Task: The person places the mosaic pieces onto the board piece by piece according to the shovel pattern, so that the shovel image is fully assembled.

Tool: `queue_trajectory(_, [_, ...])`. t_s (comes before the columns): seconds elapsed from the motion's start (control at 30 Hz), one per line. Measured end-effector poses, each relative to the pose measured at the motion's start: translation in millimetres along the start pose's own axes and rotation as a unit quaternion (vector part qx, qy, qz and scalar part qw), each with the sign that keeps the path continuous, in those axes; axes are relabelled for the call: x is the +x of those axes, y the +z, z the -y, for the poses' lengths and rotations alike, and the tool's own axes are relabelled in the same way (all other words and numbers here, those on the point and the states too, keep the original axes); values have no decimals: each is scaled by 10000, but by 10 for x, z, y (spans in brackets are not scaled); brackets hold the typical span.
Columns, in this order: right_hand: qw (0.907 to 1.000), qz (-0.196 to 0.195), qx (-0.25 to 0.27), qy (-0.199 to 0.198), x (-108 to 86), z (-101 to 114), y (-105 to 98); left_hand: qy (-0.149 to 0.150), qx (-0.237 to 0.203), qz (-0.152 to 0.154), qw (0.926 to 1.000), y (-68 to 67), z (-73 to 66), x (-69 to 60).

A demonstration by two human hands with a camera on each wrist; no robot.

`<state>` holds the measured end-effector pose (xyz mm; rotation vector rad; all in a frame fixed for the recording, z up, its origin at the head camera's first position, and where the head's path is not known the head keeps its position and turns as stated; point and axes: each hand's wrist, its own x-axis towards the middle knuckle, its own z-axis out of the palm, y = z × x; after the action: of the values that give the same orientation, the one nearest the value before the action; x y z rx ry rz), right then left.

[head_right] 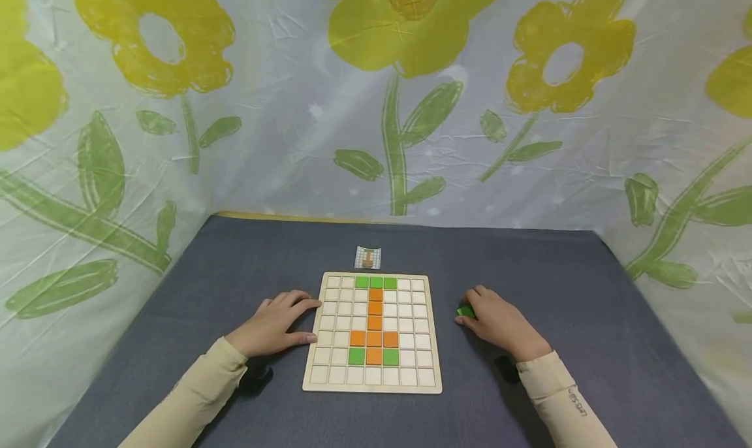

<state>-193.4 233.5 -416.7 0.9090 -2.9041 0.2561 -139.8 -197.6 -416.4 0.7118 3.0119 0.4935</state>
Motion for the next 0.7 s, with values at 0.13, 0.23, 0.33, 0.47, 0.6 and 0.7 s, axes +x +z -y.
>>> queue_trajectory(0.13, [9999, -28, 2, -109, 0, 4, -4, -18, -12, 3, 10000, 4, -3, 0])
queue_trajectory(0.23, [9998, -76, -24, -203, 4, 16, -20, -53, 2, 0, 10000, 12, 7, 4])
queue_trajectory(0.33, [9994, -138, -16, -304, 11, 26, -38, -82, 20, -6, 10000, 18, 20, 8])
queue_trajectory(0.47, [9991, -144, 21, -397, 17, 31, -47, -119, 31, 35, 9999, 27, 34, 11])
queue_trajectory(0.6, [9989, -136, 20, -453, 18, 30, -45, -123, 20, 49, 9999, 30, 27, 10])
queue_trajectory(0.7, [9987, -133, 94, -492, 14, 19, -35, -124, 11, 46, 9999, 33, 20, 4])
